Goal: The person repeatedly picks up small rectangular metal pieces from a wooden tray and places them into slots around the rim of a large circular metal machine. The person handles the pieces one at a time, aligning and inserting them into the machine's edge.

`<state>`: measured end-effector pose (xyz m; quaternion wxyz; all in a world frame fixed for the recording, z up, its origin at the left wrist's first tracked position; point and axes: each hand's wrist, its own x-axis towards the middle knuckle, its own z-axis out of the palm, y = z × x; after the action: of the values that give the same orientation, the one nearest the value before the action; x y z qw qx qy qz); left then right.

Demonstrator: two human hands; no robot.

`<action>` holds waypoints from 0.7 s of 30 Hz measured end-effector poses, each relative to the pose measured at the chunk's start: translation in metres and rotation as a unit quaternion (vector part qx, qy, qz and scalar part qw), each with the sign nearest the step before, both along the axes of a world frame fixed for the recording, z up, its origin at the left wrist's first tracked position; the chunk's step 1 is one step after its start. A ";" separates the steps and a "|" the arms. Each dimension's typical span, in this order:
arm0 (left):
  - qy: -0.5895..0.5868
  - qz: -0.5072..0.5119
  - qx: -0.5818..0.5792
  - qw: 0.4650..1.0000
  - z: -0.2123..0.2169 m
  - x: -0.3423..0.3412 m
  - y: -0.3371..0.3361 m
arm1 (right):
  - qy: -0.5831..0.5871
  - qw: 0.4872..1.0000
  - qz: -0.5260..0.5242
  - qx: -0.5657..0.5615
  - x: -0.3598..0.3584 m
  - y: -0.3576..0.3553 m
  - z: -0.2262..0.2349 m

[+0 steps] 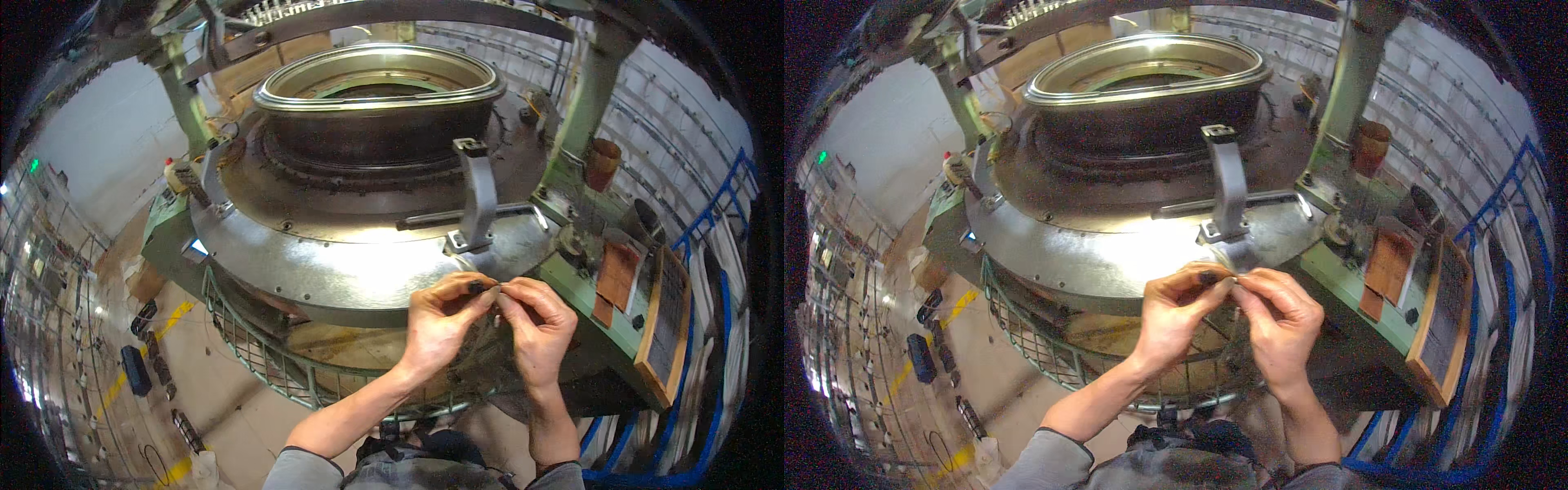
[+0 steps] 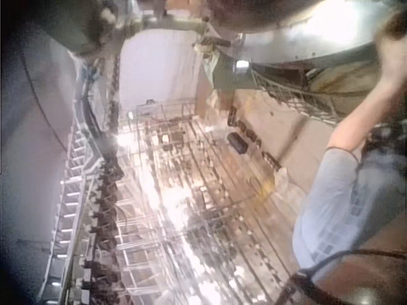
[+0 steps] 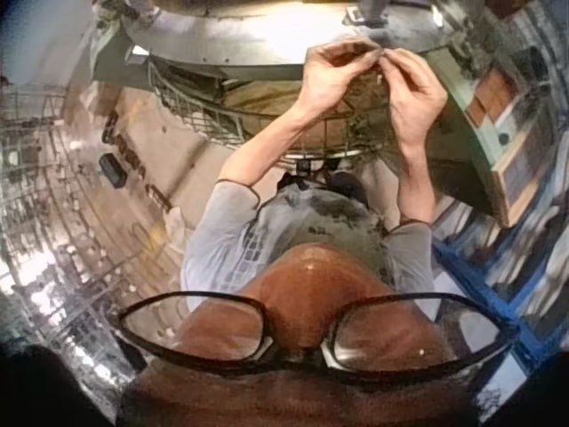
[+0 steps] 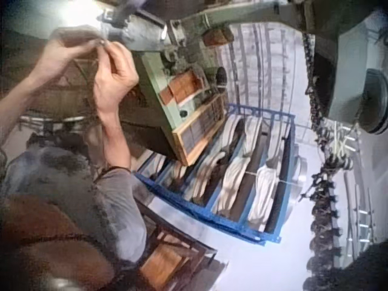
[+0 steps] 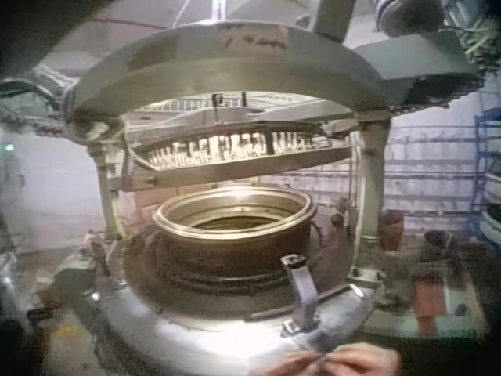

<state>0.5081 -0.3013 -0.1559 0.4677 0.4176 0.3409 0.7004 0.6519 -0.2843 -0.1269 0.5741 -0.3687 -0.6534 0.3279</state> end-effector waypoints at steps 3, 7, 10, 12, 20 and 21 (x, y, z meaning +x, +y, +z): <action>-0.153 -0.015 0.037 0.987 -0.008 -0.025 -0.010 | 0.065 0.997 0.040 -0.013 -0.036 0.004 -0.006; -0.215 0.071 0.032 0.973 -0.009 -0.046 -0.016 | 0.162 0.977 0.124 -0.057 -0.090 0.013 -0.013; -0.226 0.093 0.006 0.970 -0.007 -0.077 -0.014 | 0.119 0.986 0.117 0.012 -0.124 0.015 -0.020; -0.219 0.076 -0.007 0.973 -0.005 -0.100 -0.013 | 0.012 0.993 0.072 0.092 -0.135 0.014 -0.022; -0.118 -0.128 -0.134 0.976 -0.005 -0.186 0.009 | -0.205 0.945 -0.023 0.253 -0.158 0.022 -0.016; -0.114 -0.158 -0.128 0.972 -0.006 -0.197 0.011 | -0.204 0.951 -0.007 0.232 -0.162 0.021 -0.016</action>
<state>0.3115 -0.2903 -0.1614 0.6582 0.3200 0.3020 0.6109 0.4902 -0.2630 -0.1430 0.5006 -0.2885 -0.8122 0.0808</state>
